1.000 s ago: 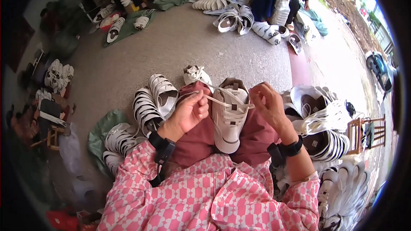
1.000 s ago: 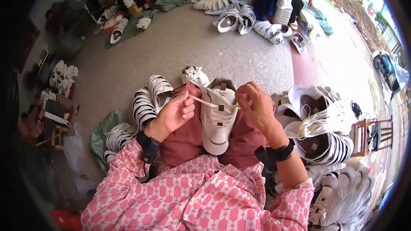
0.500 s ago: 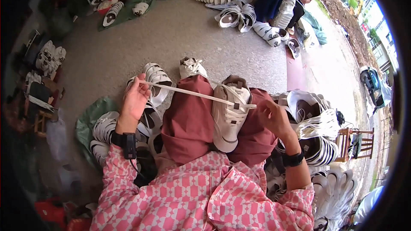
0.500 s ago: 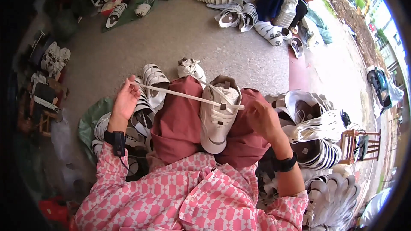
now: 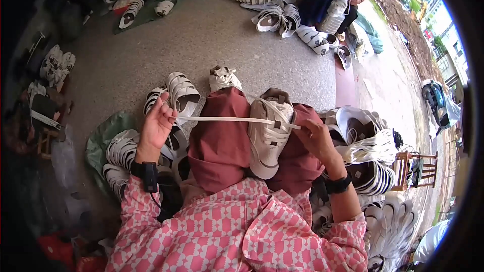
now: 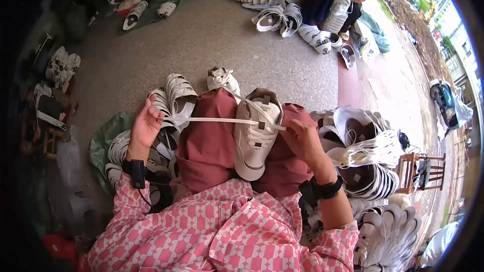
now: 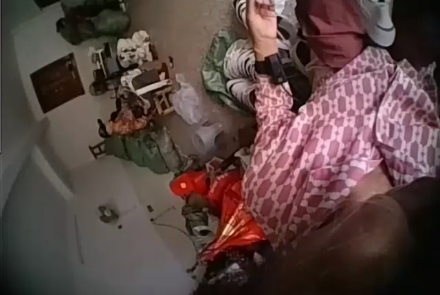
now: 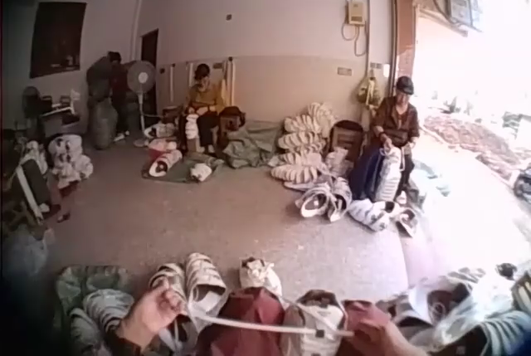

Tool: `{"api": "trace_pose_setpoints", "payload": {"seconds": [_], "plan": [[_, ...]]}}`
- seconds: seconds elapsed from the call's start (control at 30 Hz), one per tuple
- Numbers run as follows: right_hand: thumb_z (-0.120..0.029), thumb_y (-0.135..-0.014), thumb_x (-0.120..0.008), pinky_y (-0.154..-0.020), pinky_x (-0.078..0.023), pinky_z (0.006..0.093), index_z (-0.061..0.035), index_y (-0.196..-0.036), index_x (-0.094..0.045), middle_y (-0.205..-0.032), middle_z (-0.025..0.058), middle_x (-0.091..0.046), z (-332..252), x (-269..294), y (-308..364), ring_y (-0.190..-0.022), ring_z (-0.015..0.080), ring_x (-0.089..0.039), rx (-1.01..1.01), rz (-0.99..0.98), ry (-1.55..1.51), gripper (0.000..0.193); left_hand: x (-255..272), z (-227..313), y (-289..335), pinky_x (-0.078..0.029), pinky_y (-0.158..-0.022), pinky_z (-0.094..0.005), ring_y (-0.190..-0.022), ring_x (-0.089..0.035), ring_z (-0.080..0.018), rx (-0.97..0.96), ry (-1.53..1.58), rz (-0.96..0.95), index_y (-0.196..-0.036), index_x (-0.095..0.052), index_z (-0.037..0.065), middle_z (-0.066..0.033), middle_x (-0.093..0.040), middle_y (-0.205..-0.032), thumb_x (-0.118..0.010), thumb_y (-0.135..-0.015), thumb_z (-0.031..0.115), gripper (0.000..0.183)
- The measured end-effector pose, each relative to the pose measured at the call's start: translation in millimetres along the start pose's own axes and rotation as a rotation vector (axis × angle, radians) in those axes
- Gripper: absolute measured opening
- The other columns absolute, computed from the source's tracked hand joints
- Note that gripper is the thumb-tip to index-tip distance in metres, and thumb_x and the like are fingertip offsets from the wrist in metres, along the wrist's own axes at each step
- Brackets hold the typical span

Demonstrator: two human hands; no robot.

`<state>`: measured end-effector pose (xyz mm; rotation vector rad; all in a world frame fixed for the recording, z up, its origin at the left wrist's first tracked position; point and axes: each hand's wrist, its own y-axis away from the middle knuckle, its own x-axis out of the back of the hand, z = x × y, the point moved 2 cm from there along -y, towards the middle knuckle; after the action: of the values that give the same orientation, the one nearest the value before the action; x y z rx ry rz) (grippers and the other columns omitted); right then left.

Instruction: The recorder is lacing and preparing white shoes in a factory or workshop setting.

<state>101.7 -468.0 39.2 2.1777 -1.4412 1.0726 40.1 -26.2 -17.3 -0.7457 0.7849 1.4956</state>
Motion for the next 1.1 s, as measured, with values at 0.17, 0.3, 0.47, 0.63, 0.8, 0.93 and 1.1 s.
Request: {"api": "trace_pose_setpoints", "payload": {"seconds": [0.17, 0.3, 0.47, 0.63, 0.8, 0.93, 1.1], "plan": [[-0.010, -0.084, -0.064, -0.057, -0.046, 0.0362, -0.0019, -0.092, -0.063, -0.076, 0.0128, -0.060, -3.8, -1.6, -3.4, -0.062, 0.0295, -0.059, 0.063, 0.005, 0.022, 0.012, -51.5, -16.8, -13.1, -0.047, -0.087, -0.0324, -0.101, -0.059, -0.0222, -0.330, -1.530, 0.339, -0.119, -0.058, 0.002, -0.0084, -0.060, -0.111, -0.072, -0.085, 0.024, 0.043], [-0.010, -0.084, -0.062, -0.059, -0.047, 0.0389, -0.0026, -0.092, -0.063, -0.077, 0.0147, -0.060, 4.8, -2.7, -3.6, -0.066, 0.0341, -0.060, 0.084, 0.009, 0.047, 0.012, -148.3, -71.2, -37.0, -0.047, -0.089, -0.0370, -0.103, -0.057, -0.0303, -0.871, -1.659, -0.204, -0.108, -0.064, 0.004, -0.0120, -0.060, -0.109, -0.072, -0.078, 0.006, 0.031], [-0.010, -0.083, -0.061, -0.061, -0.049, 0.0414, -0.0036, -0.094, -0.062, -0.080, 0.0159, -0.062, -3.1, -4.9, -5.5, -0.072, 0.0364, -0.062, 0.159, 0.064, 0.073, 0.013, -196.9, -155.4, -67.5, -0.048, -0.077, -0.0374, -0.086, -0.058, -0.0267, -0.849, -1.565, -0.792, -0.080, -0.065, 0.009, -0.0062, -0.060, -0.086, -0.066, -0.078, 0.009, 0.002], [-0.012, -0.081, -0.062, -0.063, -0.049, 0.0443, -0.0036, -0.088, -0.058, -0.082, 0.0172, -0.062, 9.2, -10.5, 1.9, -0.075, 0.0377, -0.062, 0.187, 0.074, 0.101, 0.012, -185.9, -183.1, -76.8, -0.047, -0.080, -0.0363, -0.091, -0.055, -0.0262, -0.638, -1.696, -0.921, -0.077, -0.067, 0.010, -0.0053, -0.058, -0.086, -0.067, -0.075, 0.012, 0.003], [-0.012, -0.080, -0.063, -0.064, -0.049, 0.0422, -0.0029, -0.089, -0.056, -0.080, 0.0166, -0.062, 11.4, -13.3, 2.4, -0.074, 0.0372, -0.061, 0.216, 0.076, 0.096, 0.014, -186.2, -183.7, -75.6, -0.047, -0.082, -0.0356, -0.092, -0.055, -0.0255, -0.527, -1.747, -0.919, -0.079, -0.070, 0.012, -0.0035, -0.058, -0.088, -0.068, -0.075, 0.014, 0.005], [-0.016, -0.082, -0.060, -0.063, -0.050, 0.0439, -0.0029, -0.089, -0.054, -0.081, 0.0169, -0.063, 14.0, -15.5, 2.4, -0.075, 0.0372, -0.062, 0.229, 0.095, 0.134, 0.016, -197.8, -181.3, -76.1, -0.047, -0.081, -0.0356, -0.093, -0.054, -0.0243, -0.451, -1.790, -0.892, -0.079, -0.070, 0.012, -0.0029, -0.059, -0.087, -0.068, -0.074, 0.016, 0.007], [-0.018, -0.084, -0.059, -0.065, -0.051, 0.0456, -0.0031, -0.091, -0.054, -0.082, 0.0167, -0.063, 11.2, -26.7, 3.4, -0.076, 0.0369, -0.063, 0.165, 0.160, 0.196, 0.018, -195.1, -185.6, -81.6, -0.046, -0.080, -0.0366, -0.090, -0.054, -0.0252, -0.429, -1.770, -0.840, -0.079, -0.069, 0.009, -0.0050, -0.058, -0.087, -0.068, -0.074, 0.015, 0.008]]}}
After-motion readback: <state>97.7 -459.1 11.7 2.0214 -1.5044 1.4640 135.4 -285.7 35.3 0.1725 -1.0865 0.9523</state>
